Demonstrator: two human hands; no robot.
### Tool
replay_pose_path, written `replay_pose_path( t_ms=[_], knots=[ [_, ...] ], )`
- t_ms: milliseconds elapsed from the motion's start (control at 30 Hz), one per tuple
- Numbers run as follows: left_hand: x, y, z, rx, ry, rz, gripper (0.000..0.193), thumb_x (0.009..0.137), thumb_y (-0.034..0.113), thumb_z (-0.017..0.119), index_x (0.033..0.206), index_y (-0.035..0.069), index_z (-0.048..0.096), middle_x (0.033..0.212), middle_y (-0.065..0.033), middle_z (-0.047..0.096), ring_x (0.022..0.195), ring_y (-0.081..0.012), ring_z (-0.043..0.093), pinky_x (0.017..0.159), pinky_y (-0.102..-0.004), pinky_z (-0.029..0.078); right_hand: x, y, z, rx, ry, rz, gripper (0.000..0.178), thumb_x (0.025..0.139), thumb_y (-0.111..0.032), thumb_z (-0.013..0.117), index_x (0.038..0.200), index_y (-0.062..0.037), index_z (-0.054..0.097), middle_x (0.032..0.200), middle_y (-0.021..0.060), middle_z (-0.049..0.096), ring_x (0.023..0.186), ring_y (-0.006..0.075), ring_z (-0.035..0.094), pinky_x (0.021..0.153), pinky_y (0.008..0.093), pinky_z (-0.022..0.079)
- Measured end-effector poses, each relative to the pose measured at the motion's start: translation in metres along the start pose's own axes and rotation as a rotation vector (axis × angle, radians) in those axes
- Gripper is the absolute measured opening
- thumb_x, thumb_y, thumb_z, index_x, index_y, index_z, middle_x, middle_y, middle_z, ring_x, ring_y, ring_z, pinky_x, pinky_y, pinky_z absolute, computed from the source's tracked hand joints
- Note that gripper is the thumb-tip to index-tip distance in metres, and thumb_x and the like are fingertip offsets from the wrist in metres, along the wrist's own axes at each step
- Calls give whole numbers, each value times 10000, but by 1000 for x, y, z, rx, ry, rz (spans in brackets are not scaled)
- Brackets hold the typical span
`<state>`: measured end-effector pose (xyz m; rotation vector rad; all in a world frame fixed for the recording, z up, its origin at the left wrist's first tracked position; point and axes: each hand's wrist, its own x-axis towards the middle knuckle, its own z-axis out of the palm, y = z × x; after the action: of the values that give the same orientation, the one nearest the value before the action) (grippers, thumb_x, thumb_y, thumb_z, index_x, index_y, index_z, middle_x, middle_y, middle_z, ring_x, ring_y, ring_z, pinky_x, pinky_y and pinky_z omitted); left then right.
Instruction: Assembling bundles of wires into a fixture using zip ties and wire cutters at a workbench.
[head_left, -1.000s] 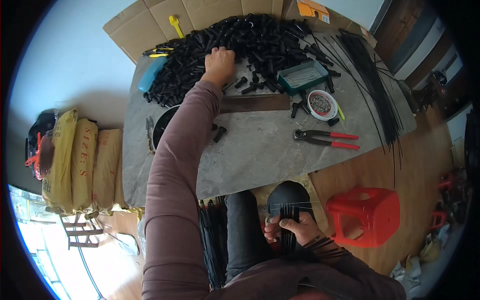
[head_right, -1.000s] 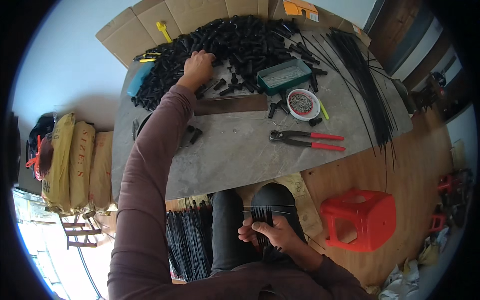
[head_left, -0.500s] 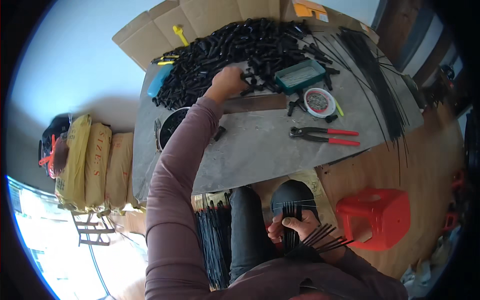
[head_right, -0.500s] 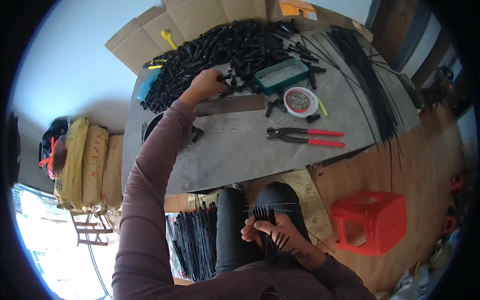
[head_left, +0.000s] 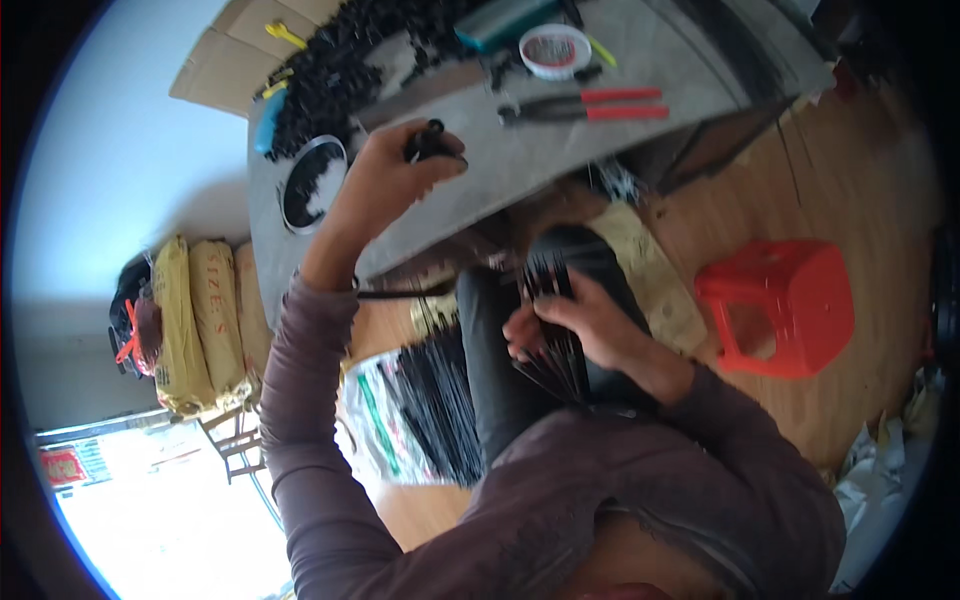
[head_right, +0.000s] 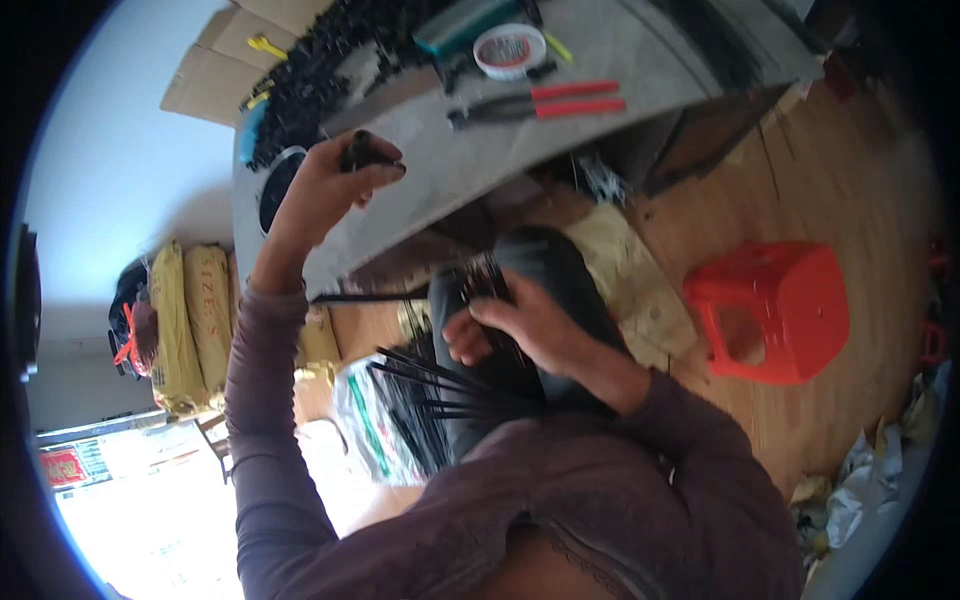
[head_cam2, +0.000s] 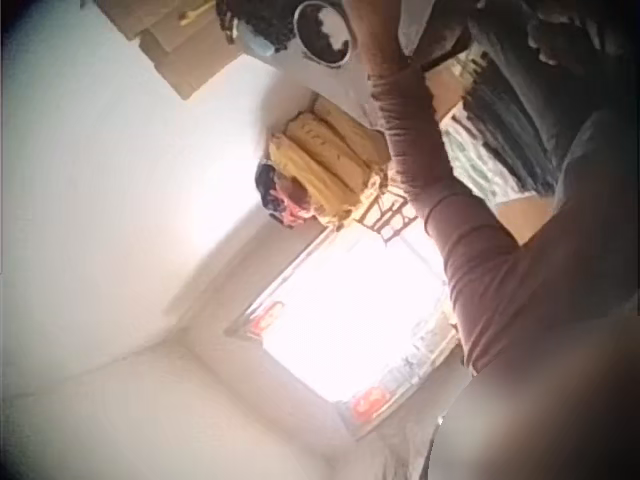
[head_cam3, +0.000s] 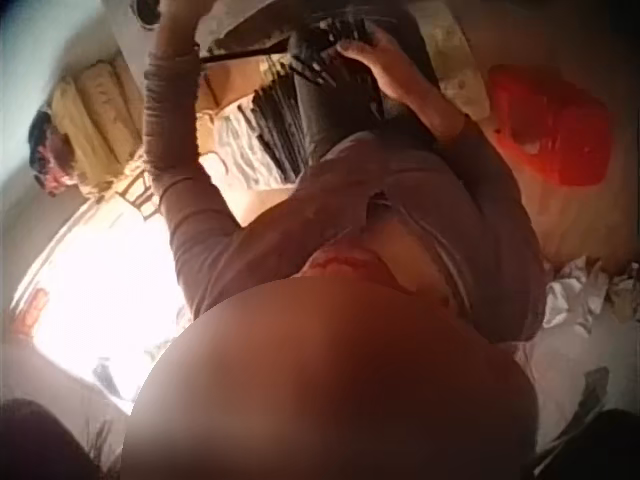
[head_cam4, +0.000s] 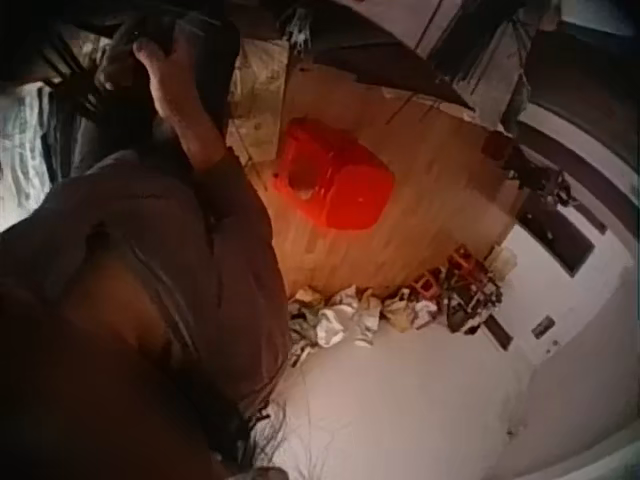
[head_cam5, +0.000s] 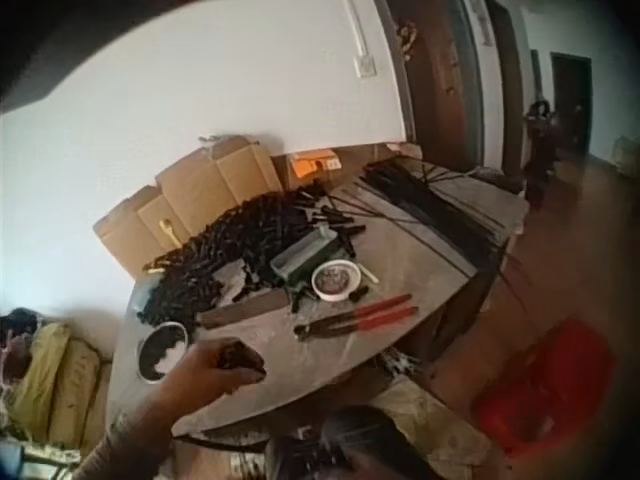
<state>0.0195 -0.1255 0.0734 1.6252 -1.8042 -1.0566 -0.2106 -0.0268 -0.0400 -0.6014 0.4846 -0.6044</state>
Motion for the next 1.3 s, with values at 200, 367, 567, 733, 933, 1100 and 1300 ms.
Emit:
replay_pose_path(
  t_ms=[200,367,567,733,933,1100,1300],
  knots=[
    [-97,-58,87,-774,26,-218,234,877,144,649,1061,5,608,830,-47,625,701,-118,588,649,-249,493,-1,5,8,-34,-64,-63,242,985,-169,434,1156,1,446,965,230,633,819,304,673,718,391,565],
    [-115,-66,125,-1358,156,-78,294,923,210,606,1137,13,566,981,-90,614,831,-179,614,718,-301,516,-3,13,19,-66,-71,-17,256,980,-165,447,1167,9,459,967,211,638,817,284,672,713,368,562],
    [-109,-56,122,-1360,204,-5,315,923,205,606,1166,9,560,943,-76,615,825,-169,614,726,-300,516,-4,16,28,-105,-15,-31,230,972,-178,473,1108,5,501,973,205,640,814,274,675,711,354,565],
    [-107,-64,121,-1394,268,24,291,914,167,617,1157,15,568,938,-68,617,831,-157,615,730,-299,517,1,19,34,-109,17,0,212,969,-183,491,1086,-8,511,971,213,638,813,276,675,712,360,569],
    [-104,-72,118,-1397,283,29,277,907,152,626,1149,28,574,937,-67,622,841,-154,615,744,-307,518,7,23,35,-196,48,-26,312,962,-219,525,1191,-8,504,955,201,649,808,294,684,695,371,578],
    [-107,-72,116,-1415,264,38,252,908,128,619,1138,36,576,947,-82,638,859,-160,619,753,-302,522,8,23,43,-215,78,-21,333,963,-241,523,1198,-8,488,910,182,646,769,276,679,671,358,571],
    [-106,-72,115,-1464,266,63,234,908,102,609,1131,38,575,974,-102,651,872,-182,638,772,-319,533,4,26,45,-250,125,22,316,970,-274,506,1155,-17,487,819,146,628,672,239,653,617,347,554]
  ],
)
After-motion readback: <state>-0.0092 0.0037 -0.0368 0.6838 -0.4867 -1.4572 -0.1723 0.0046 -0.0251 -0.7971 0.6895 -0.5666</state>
